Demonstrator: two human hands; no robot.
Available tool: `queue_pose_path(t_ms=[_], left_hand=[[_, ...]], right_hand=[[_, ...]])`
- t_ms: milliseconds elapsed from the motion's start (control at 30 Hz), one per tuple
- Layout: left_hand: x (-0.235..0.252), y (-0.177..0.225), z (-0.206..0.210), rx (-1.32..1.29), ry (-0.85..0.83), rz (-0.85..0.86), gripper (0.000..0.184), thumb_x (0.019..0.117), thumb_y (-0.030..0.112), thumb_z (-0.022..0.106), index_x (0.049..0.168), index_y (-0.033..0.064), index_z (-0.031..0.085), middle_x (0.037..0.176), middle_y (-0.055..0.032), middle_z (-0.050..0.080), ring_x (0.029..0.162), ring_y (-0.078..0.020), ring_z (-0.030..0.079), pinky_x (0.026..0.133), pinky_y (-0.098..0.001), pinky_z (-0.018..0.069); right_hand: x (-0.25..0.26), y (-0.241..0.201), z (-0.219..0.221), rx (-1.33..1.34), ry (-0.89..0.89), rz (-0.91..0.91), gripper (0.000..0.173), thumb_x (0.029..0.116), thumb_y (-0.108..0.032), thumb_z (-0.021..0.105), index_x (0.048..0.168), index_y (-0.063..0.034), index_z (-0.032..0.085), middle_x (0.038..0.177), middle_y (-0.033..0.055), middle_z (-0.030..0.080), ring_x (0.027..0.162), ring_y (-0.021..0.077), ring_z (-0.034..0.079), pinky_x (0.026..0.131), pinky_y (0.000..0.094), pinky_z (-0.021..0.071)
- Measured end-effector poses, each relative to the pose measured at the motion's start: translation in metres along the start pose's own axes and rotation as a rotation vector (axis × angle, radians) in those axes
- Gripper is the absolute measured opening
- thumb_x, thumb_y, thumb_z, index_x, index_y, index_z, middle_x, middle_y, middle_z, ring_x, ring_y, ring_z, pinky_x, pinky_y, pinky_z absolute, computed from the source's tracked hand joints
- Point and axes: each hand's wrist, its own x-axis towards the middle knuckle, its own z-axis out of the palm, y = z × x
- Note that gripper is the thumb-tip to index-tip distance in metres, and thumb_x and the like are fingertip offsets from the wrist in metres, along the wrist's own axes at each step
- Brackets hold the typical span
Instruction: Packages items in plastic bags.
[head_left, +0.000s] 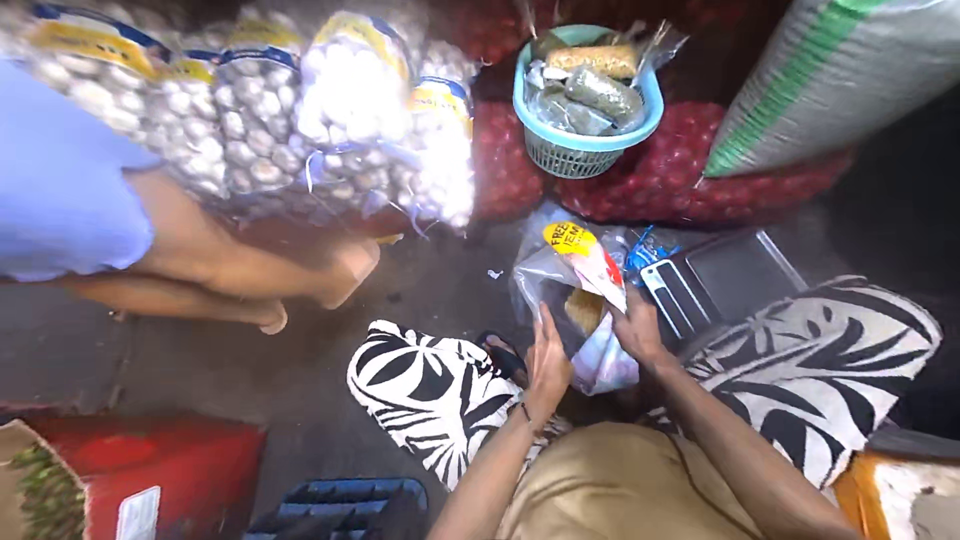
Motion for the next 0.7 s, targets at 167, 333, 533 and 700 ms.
queue_pose_path(t_ms=[167,333,533,700], left_hand=[[0.001,0.001,0.01,-0.021,0.281,0.122,0.095,0.0803,-0.006,0.07,0.161,-0.006,0.019,0.166,-0.0283,0.023,0.075,-0.0291,0.074,0.064,-0.0451,0.0599],[-0.016,0.011,-0.015,-0.099,0.322,0.036,0.107,0.0754,-0.003,0.077,0.16,-0.0099,0.012,0.166,-0.0348,0.013,0.12,-0.0445,0.064,0.09,-0.05,0.0587],[0.006,-0.025,-0.016,0.009,-0.204,-0.299,0.089,0.0932,0.03,0.074,0.155,-0.0124,0.025,0.154,-0.0373,0.037,0.143,-0.0444,0.044,0.118,-0.0521,0.0384],[0.024,0.024,-0.066,0.636,-0.747,-0.109,0.048,0.1029,0.038,0.059,0.137,0.0045,0.061,0.129,-0.0254,0.065,0.122,-0.0441,0.062,0.1,-0.063,0.049]], right_hand=[[0.01,0.007,-0.019,0.018,0.211,-0.099,0.046,0.098,-0.007,0.056,0.14,0.0109,0.051,0.105,0.0331,0.07,0.096,0.0513,0.07,0.087,0.0654,0.0532],[0.027,-0.024,-0.029,0.034,-0.014,-0.085,0.045,0.0982,-0.012,0.061,0.137,0.0082,0.056,0.107,0.0315,0.07,0.103,0.0488,0.069,0.092,0.065,0.0513],[0.062,0.003,0.045,0.281,-0.573,-0.093,0.068,0.0988,-0.044,0.066,0.151,-0.0051,0.047,0.125,0.0239,0.067,0.115,0.0372,0.066,0.105,0.0562,0.0488],[0.06,0.044,0.086,0.725,-0.19,0.384,0.04,0.111,-0.023,0.043,0.121,0.0091,0.064,0.103,0.02,0.069,0.085,0.0227,0.067,0.082,0.0401,0.057]])
